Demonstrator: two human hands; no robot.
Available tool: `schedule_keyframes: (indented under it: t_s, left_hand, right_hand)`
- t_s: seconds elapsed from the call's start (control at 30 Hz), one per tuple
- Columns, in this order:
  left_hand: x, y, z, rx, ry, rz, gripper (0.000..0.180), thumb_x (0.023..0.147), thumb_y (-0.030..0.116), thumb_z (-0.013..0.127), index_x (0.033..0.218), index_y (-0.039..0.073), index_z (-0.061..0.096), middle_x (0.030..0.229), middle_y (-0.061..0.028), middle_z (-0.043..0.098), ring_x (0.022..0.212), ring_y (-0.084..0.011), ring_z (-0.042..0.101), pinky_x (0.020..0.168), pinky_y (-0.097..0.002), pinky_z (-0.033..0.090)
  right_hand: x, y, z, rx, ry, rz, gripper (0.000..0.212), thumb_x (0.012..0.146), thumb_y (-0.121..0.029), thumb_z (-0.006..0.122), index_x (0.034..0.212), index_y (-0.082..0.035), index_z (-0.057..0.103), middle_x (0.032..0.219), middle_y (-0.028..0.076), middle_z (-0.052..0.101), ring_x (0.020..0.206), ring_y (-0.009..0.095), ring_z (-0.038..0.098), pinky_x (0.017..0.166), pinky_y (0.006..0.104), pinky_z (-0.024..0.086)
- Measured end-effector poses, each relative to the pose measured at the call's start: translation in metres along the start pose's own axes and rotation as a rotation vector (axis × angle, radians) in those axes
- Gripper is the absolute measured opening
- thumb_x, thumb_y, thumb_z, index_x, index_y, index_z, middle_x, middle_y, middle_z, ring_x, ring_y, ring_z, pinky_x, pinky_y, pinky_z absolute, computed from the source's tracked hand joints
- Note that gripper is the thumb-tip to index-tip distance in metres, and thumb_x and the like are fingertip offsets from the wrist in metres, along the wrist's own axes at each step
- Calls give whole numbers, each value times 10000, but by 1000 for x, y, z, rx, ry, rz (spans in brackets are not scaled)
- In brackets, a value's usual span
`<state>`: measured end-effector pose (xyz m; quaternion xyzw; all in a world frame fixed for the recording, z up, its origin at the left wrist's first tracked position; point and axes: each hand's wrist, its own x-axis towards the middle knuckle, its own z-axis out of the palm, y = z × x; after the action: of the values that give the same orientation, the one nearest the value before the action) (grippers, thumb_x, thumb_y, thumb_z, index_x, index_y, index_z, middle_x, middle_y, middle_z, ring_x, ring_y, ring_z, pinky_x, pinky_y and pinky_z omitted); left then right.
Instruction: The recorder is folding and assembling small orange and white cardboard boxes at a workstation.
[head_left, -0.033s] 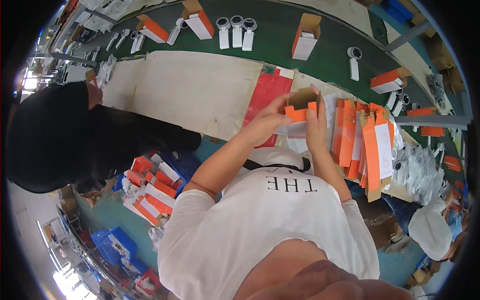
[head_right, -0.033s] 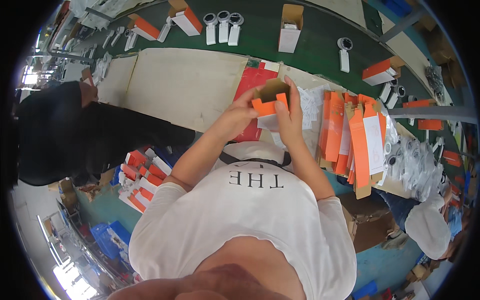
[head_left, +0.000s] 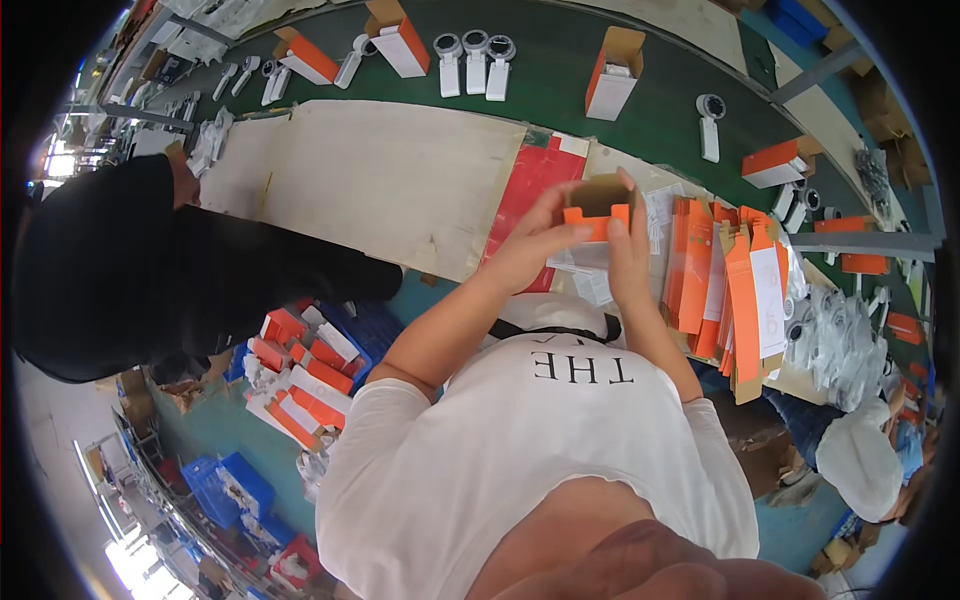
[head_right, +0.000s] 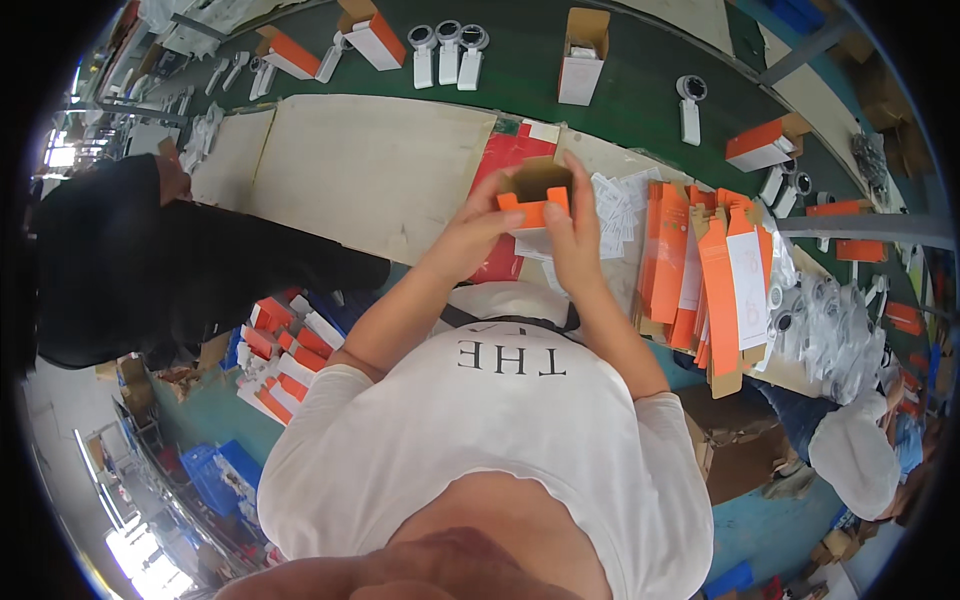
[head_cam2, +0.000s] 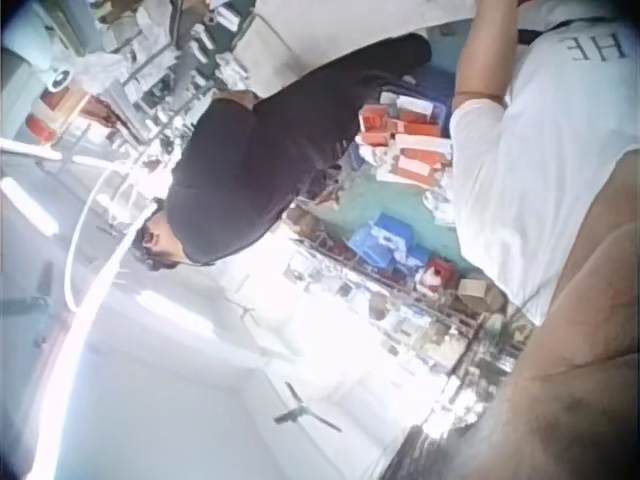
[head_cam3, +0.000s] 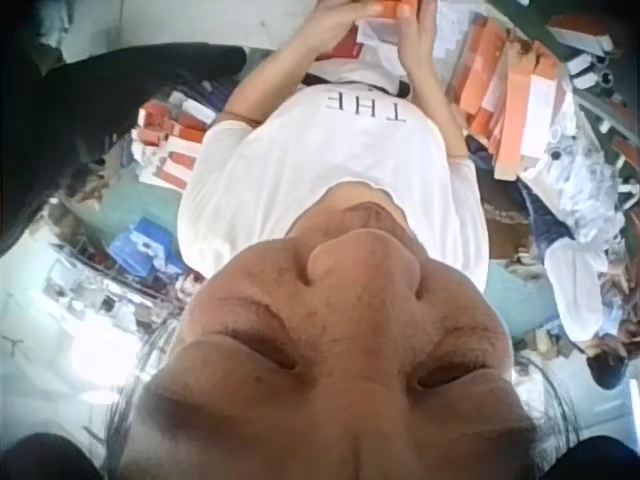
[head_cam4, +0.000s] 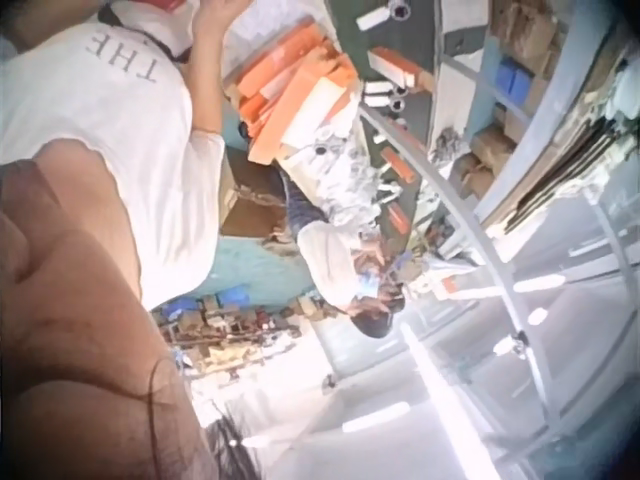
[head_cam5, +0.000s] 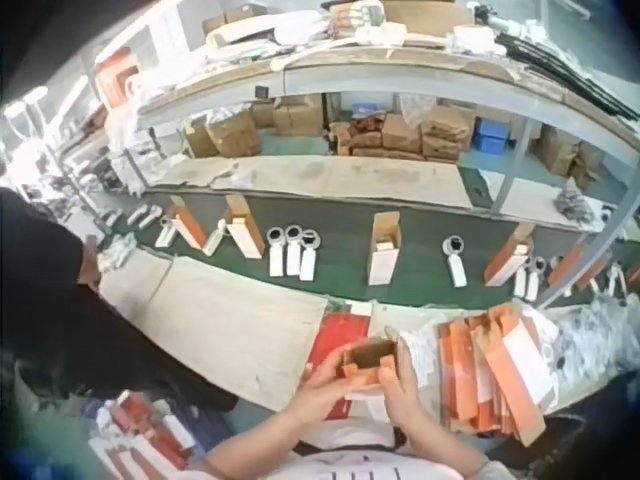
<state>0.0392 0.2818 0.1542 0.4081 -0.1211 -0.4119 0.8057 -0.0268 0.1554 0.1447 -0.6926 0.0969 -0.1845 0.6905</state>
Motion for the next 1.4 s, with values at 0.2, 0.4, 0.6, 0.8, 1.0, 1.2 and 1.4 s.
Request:
schedule_keyframes:
  t_s: [0.2,0.4,0.6,0.8,1.0,1.2,1.4]
  left_hand:
    - [6,-29,8,214,389,420,360,805,-5,507,1143,34,392,1193,-149,466,1073,-198,463,918,-330,375]
    - [2,-37,-5,487,231,773,252,869,66,488,1107,28,415,1234,-189,416,1123,-226,435,966,-340,333]
    - [-3,-18,16,64,348,303,295,835,5,404,1126,19,448,1108,-121,499,1035,-165,454,904,-274,355]
    - [-3,-31,-5,188,156,154,292,777,-23,453,1061,11,513,1071,-75,505,1019,-141,467,887,-262,372]
    - [-4,-31,-4,274,179,131,385,736,-66,486,1111,21,464,1075,-78,506,988,-137,500,848,-259,416]
    - [-4,-31,1,406,167,156,443,743,-45,535,1169,34,440,1114,-84,498,1018,-161,501,876,-271,415]
    - [-4,-10,-28,998,123,399,552,696,76,679,1201,56,457,1137,-83,507,1017,-219,520,879,-313,422]
  right_hand:
    - [1,5,18,109,95,35,470,806,-91,389,1268,-9,369,1267,126,405,1194,220,369,1009,310,254]
    - [6,2,13,497,15,232,475,865,-141,340,1330,-46,328,1276,102,414,1191,193,373,1003,300,260]
    - [2,0,7,425,-49,303,363,815,-66,366,1146,-33,514,1259,116,442,1185,192,387,997,295,273]
    - [0,25,-9,598,-65,345,291,717,22,407,924,-21,606,1265,122,446,1168,202,409,977,291,302]
    - [-8,12,1,466,-71,270,374,689,41,424,1023,-29,577,1284,95,434,1169,192,414,986,293,306]
    - [-5,5,-1,452,-61,305,422,725,4,415,1134,-16,521,1310,107,408,1192,192,395,1006,304,289]
    - [4,22,-12,672,-111,363,412,877,-194,433,1248,-15,437,1289,120,433,1215,205,377,1023,328,272]
